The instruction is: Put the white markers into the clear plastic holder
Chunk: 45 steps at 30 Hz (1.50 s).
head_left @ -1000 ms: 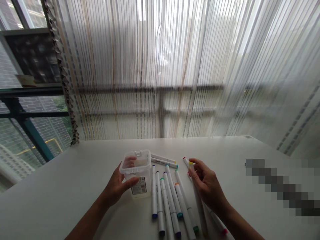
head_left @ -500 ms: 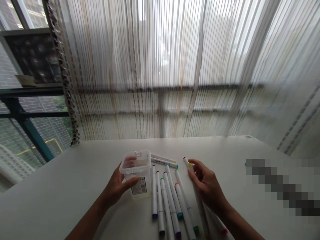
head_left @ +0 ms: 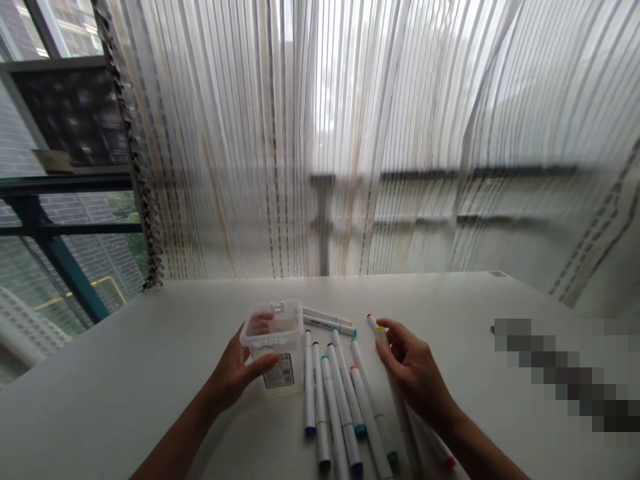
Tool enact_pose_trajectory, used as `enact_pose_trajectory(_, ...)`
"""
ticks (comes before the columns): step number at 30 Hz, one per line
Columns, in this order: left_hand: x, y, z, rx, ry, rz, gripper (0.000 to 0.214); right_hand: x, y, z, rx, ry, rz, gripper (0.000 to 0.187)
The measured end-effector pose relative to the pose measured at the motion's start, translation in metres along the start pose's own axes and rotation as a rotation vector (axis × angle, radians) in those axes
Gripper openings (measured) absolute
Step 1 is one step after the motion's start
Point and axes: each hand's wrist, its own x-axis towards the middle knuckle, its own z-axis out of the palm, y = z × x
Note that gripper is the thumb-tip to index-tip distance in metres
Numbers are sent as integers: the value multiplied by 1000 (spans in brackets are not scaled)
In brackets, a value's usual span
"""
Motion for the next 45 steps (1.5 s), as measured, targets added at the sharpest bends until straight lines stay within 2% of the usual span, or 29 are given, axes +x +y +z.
enact_pose_trajectory(7,0,-1,0,-35,-46,1,53,0,1,1,4,-4,13,32)
enact_pose_trajectory(12,0,-3,-3,-4,-5,8,54,0,2,0,3,-12,11,33)
enact_pose_trajectory(16,0,-2,-5,4,-47,3,52,0,3,1,-4,-10,8,33)
enact_pose_trajectory(21,0,1,-3,-18,-17,13,52,0,3,1,-3,-9,9,33)
enact_pose_trajectory(31,0,-1,-3,-43,-38,14,52,-1,3,1,11,-15,15,31)
enact_pose_trajectory(45,-2,1,-5,-13,-113,-2,52,-1,3,1,-5,-26,30,32)
